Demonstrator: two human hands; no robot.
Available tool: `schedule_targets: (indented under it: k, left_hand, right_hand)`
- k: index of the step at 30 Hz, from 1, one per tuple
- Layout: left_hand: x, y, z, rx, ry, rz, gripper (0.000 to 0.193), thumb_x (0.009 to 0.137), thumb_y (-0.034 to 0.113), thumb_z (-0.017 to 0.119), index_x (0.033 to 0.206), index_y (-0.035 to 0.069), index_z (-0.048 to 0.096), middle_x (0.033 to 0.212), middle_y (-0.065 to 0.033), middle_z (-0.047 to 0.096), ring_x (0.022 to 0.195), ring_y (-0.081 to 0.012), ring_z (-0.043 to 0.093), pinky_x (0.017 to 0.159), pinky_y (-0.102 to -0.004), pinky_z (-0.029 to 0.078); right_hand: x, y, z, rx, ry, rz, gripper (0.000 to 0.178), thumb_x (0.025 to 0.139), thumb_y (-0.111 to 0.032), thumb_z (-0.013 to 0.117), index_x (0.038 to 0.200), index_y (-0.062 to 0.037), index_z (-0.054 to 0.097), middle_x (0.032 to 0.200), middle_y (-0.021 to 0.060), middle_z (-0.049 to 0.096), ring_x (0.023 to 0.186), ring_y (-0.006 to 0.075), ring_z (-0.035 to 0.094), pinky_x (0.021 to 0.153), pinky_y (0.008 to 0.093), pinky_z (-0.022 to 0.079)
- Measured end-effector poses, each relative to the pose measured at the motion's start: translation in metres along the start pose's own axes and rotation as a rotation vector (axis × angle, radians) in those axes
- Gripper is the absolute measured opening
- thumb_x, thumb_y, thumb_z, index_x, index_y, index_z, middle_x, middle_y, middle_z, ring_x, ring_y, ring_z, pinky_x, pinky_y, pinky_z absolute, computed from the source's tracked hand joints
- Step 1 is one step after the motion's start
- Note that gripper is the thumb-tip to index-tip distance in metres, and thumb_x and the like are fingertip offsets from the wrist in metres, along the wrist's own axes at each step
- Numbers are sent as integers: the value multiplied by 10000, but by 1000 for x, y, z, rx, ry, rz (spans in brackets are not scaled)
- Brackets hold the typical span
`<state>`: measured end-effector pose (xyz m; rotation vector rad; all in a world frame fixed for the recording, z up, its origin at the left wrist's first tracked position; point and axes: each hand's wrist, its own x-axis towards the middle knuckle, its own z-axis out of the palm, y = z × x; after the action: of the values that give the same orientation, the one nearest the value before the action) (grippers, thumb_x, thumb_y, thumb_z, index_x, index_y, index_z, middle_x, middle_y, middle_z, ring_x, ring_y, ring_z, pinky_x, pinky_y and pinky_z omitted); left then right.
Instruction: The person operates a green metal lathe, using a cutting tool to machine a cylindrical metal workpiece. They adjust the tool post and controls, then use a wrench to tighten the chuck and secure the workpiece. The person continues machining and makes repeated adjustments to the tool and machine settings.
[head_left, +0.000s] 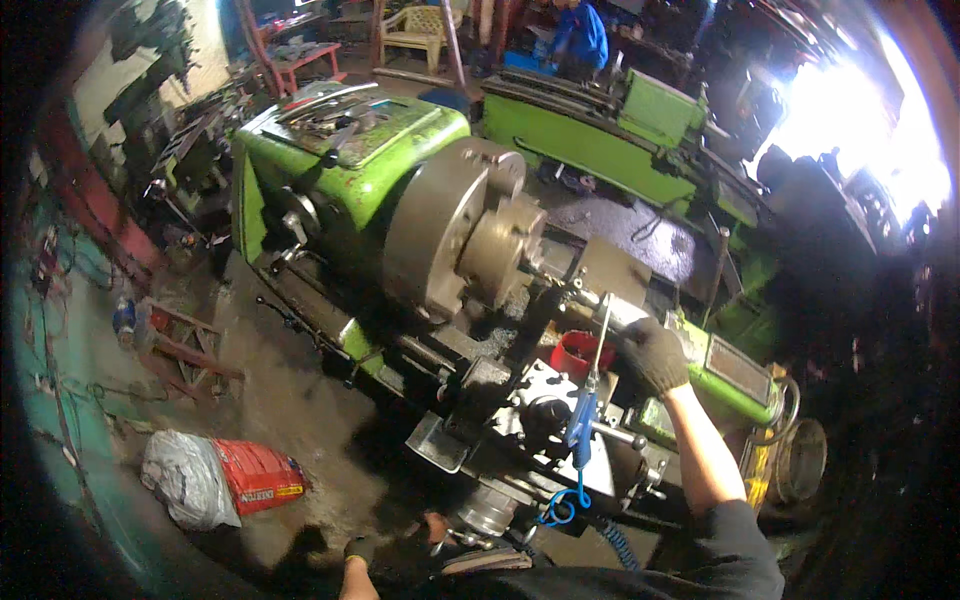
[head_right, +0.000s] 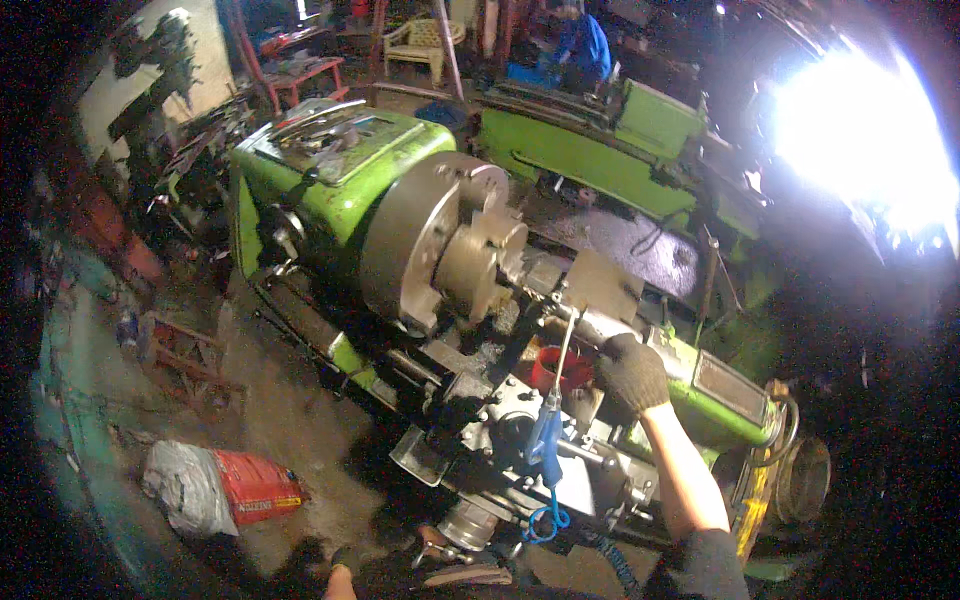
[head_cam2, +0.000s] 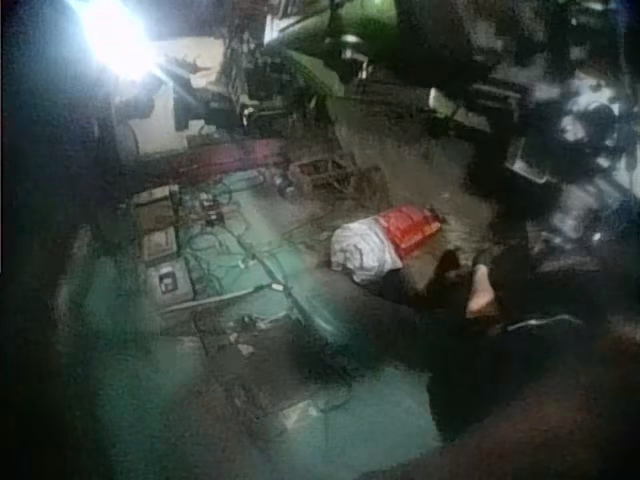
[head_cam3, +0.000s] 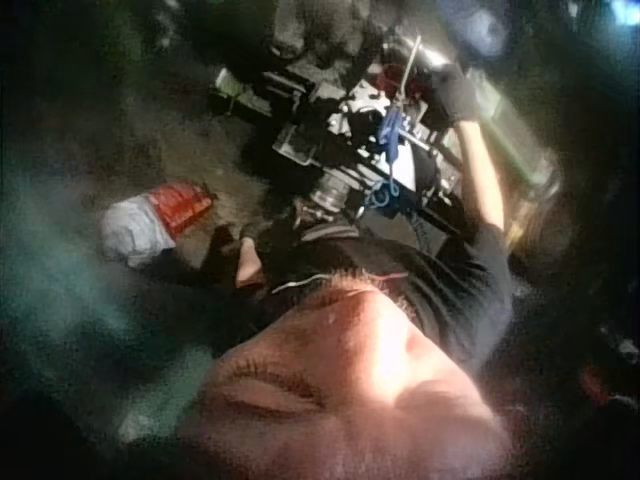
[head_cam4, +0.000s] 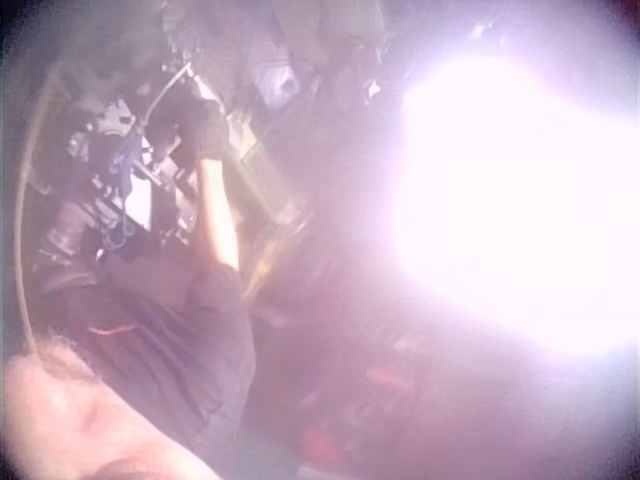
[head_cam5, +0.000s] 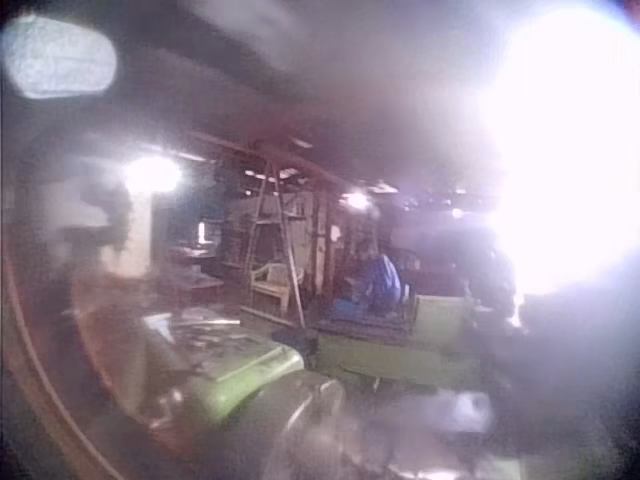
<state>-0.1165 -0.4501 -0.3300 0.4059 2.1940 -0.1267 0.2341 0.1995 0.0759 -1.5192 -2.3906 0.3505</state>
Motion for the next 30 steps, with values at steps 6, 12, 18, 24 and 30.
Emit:
schedule_targets:
  k: [6,12,18,24,30]
  left_hand:
    - [32,12,17,-63,145,382,513,965,450,697,1318,88,782,1357,-179,782,1262,-403,728,1048,-491,572]
    - [15,53,-4,-607,-9,205,585,911,473,766,1343,79,775,1443,-213,729,1346,-399,676,1112,-499,536]
    - [-27,39,-5,-533,89,-37,618,914,484,788,1369,66,766,1487,-213,709,1354,-391,665,1107,-506,528]
    - [-4,-32,30,-543,-87,60,678,916,523,799,1413,65,747,1536,-198,685,1355,-409,658,1084,-519,525]
    - [-38,-43,48,-703,-46,-97,651,954,537,770,1402,66,760,1487,-185,715,1301,-379,681,1074,-508,526]
  right_hand:
    - [-21,11,-22,129,119,-42,199,869,-145,752,1002,-14,821,992,204,796,944,361,778,896,449,610]
    - [8,90,-30,718,154,331,203,951,-145,764,1092,-12,826,998,61,793,862,157,735,741,314,580]
    - [48,-25,-40,894,87,306,305,1041,-231,718,1184,28,793,839,125,768,636,174,710,556,322,537]
    - [121,-48,14,744,19,204,259,1050,-158,662,1144,45,794,814,144,783,625,216,731,570,354,581]
    - [139,-72,14,270,10,58,265,1028,-174,632,1131,-14,816,800,127,788,608,211,739,554,355,583]
